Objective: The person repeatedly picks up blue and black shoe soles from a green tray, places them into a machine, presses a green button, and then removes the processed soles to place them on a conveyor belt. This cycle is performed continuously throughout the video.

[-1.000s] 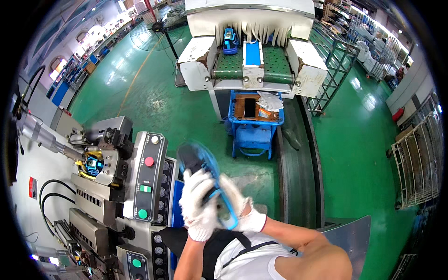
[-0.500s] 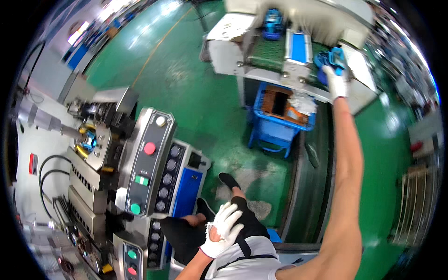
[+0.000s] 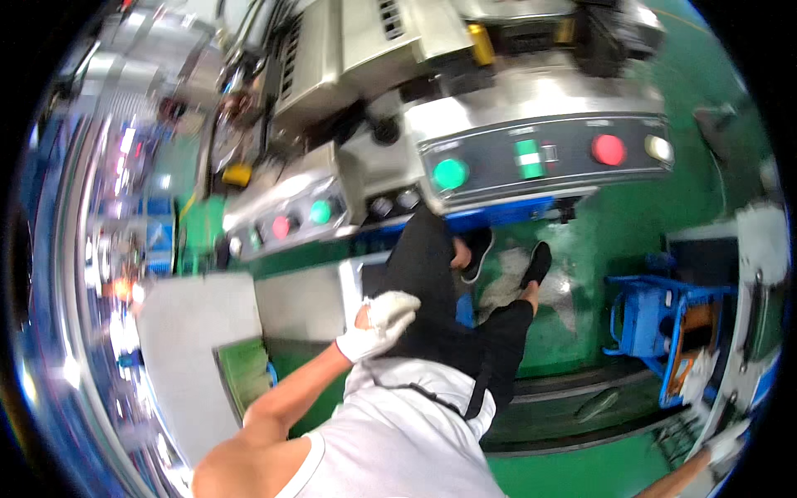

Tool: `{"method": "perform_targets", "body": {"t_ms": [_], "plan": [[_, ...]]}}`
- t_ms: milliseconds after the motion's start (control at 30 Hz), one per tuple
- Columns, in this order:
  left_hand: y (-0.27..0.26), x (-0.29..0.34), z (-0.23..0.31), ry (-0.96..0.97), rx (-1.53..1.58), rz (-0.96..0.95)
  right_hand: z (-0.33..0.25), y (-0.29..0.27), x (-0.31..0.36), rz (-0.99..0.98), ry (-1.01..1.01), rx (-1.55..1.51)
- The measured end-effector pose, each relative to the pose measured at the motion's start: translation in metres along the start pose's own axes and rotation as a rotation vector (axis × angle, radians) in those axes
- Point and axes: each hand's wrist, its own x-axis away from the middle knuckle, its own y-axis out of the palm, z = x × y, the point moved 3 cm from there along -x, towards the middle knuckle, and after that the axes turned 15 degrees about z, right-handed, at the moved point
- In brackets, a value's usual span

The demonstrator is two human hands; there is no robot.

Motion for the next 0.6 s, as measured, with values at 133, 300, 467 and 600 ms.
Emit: {"method": "perform_targets", "body": {"t_ms": [133, 300, 467, 600], "plan": [[-0.052, 0.052, -0.062, -0.38, -0.147, 0.247, -0.061, 0.01, 0.193, -0.557, 0.287, -0.266], [-0.092, 0.196, -0.17, -0.894, -0.201, 0.497, -0.282, -0.054, 0.439, -1.244, 0.356, -0.394], [-0.087, 0.391, -0.263, -1.383, -0.392, 0.399, -0.385, -0.073, 0.499, -1.529, -0.148, -0.481], [-0.154, 0.457, -0.272, -1.378, -0.756, 0.458, -0.415, -0.067, 0.491, -1.506, -0.343, -0.388]]}}
